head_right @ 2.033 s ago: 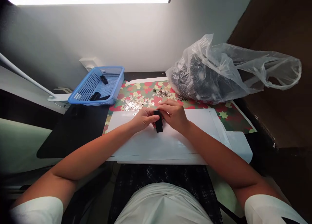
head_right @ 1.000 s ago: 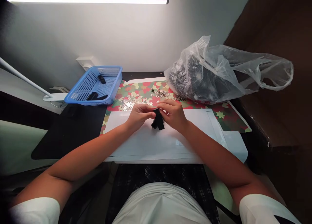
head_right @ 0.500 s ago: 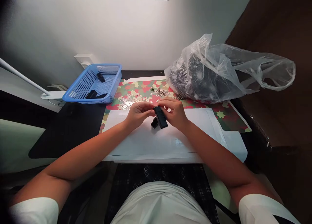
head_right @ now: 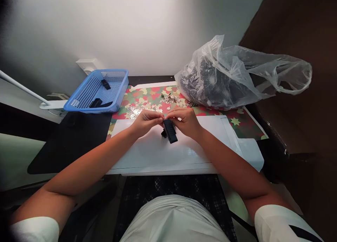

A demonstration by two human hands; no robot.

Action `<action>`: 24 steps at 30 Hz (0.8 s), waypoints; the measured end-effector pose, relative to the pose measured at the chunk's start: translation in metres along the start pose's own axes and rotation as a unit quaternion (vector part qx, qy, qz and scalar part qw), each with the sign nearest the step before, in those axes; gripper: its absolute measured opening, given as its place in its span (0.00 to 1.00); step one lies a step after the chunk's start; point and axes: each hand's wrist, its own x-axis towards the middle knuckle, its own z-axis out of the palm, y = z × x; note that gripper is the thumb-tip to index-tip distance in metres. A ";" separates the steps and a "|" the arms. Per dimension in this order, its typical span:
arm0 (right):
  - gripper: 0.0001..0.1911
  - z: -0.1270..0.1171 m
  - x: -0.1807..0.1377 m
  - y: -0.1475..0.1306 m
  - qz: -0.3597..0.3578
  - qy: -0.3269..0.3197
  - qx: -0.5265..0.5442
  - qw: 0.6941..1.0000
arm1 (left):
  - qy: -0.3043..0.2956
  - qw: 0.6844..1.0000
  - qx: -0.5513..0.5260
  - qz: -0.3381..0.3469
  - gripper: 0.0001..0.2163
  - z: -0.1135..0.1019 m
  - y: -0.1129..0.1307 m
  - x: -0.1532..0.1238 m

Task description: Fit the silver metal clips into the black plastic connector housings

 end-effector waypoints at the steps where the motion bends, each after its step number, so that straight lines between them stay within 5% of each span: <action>1: 0.10 0.000 0.000 0.001 0.001 -0.008 0.006 1.000 | -0.011 1.000 0.009 -0.004 0.16 -0.001 0.000 0.000; 9: 0.15 -0.002 0.004 0.005 0.029 -0.016 0.059 0.998 | 0.011 1.000 0.010 0.026 0.16 0.002 -0.002 -0.001; 24: 0.11 -0.003 0.002 0.005 0.022 0.003 -0.048 0.999 | 0.057 0.998 -0.010 0.025 0.15 0.007 -0.008 0.000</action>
